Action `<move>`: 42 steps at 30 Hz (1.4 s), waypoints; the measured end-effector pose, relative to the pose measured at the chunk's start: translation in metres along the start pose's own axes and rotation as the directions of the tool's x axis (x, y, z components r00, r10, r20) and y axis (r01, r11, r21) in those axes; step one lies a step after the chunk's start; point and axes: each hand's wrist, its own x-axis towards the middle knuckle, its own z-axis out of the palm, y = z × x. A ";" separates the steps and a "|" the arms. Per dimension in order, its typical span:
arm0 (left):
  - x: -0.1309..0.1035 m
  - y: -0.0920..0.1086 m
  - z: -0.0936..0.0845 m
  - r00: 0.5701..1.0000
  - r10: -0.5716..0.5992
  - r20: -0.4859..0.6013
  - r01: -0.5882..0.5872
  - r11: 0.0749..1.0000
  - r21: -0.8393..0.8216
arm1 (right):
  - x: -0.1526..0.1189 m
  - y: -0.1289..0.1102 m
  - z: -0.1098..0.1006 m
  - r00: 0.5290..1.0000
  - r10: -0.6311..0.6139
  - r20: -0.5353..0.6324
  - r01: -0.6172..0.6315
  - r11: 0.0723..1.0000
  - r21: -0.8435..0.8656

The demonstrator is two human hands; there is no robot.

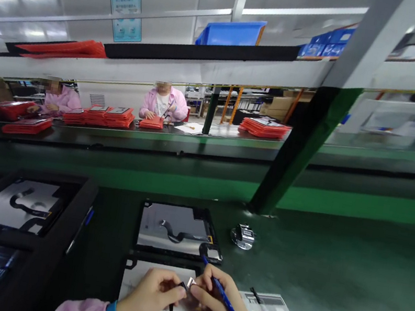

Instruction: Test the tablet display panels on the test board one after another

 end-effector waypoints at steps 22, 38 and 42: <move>-0.006 -0.004 -0.005 0.993 0.084 0.087 -0.105 0.954 0.282 | 0.001 0.006 -0.005 0.988 -0.030 0.154 0.048 0.992 -0.113; -0.006 -0.002 -0.006 0.992 0.077 0.104 -0.104 0.953 0.286 | 0.000 0.012 -0.007 0.985 -0.052 0.166 0.072 0.991 -0.112; -0.006 -0.004 -0.007 0.986 0.101 0.135 -0.142 0.929 0.341 | -0.003 0.004 -0.004 0.981 -0.047 0.190 0.077 0.985 -0.156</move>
